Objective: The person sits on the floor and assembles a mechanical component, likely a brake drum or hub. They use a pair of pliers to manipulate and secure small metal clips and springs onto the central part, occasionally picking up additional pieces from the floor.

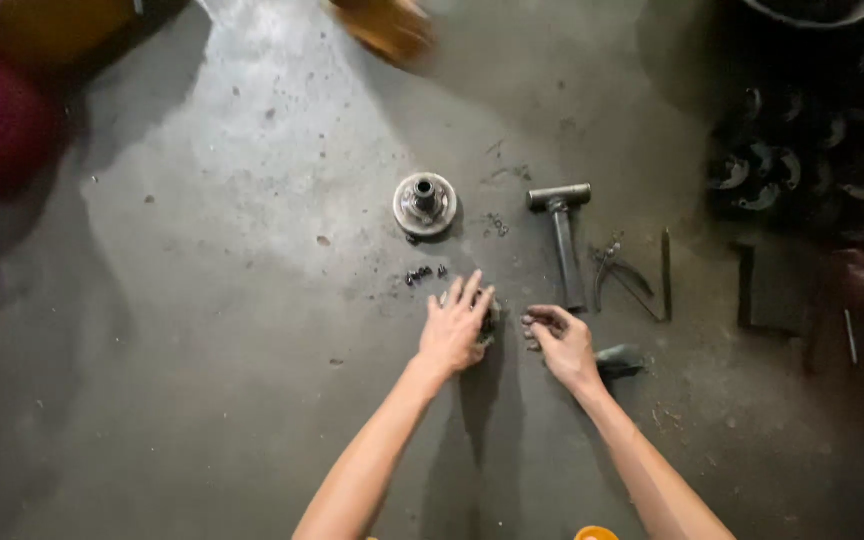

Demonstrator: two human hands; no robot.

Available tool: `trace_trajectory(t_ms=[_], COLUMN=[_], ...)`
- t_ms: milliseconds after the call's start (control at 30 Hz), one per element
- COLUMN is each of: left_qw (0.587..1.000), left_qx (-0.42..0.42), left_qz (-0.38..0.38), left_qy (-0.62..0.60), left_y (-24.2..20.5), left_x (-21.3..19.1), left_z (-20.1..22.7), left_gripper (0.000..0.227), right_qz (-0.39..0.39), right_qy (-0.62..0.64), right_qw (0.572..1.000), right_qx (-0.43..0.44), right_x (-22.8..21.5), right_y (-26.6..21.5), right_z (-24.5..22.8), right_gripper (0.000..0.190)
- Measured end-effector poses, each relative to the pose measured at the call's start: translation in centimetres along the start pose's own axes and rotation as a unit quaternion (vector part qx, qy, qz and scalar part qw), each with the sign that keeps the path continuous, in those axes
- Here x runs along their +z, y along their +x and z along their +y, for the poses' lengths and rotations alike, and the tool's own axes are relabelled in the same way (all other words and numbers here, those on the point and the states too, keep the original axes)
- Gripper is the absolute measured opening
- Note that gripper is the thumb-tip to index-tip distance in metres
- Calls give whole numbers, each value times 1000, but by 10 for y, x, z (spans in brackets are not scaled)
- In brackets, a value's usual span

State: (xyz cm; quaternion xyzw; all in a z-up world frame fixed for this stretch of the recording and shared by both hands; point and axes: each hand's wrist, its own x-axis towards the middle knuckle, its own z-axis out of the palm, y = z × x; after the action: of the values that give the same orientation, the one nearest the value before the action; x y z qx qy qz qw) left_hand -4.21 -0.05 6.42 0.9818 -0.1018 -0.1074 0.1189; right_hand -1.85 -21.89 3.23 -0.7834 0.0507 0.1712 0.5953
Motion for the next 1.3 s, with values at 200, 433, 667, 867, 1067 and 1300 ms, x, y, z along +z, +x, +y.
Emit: trace_trajectory(t_ms=[200, 433, 667, 867, 1067, 1300], left_qw=[985, 990, 993, 993, 994, 993], left_qx=[-120, -126, -93, -114, -108, -114], left_qz=[53, 41, 25, 15, 9, -13], left_qy=[-113, -56, -69, -39, -33, -40], left_y=[-35, -46, -44, -38, -36, -37], left_x=[12, 29, 17, 20, 25, 17], left_z=[-24, -31, -36, -31, -33, -31], left_gripper=[108, 117, 116, 107, 108, 107], right_qz=[7, -78, 14, 70, 89, 81], right_qy=[-144, -242, -341, -365, -425, -393], right_qw=[982, 960, 922, 901, 884, 906], right_qx=[-124, -121, -182, -224, -170, -135], right_x=[19, 48, 22, 31, 43, 45], right_y=[4, 32, 135, 186, 198, 178], right_z=[-17, 6, -13, -21, -7, -22], right_gripper=[30, 37, 11, 17, 11, 15])
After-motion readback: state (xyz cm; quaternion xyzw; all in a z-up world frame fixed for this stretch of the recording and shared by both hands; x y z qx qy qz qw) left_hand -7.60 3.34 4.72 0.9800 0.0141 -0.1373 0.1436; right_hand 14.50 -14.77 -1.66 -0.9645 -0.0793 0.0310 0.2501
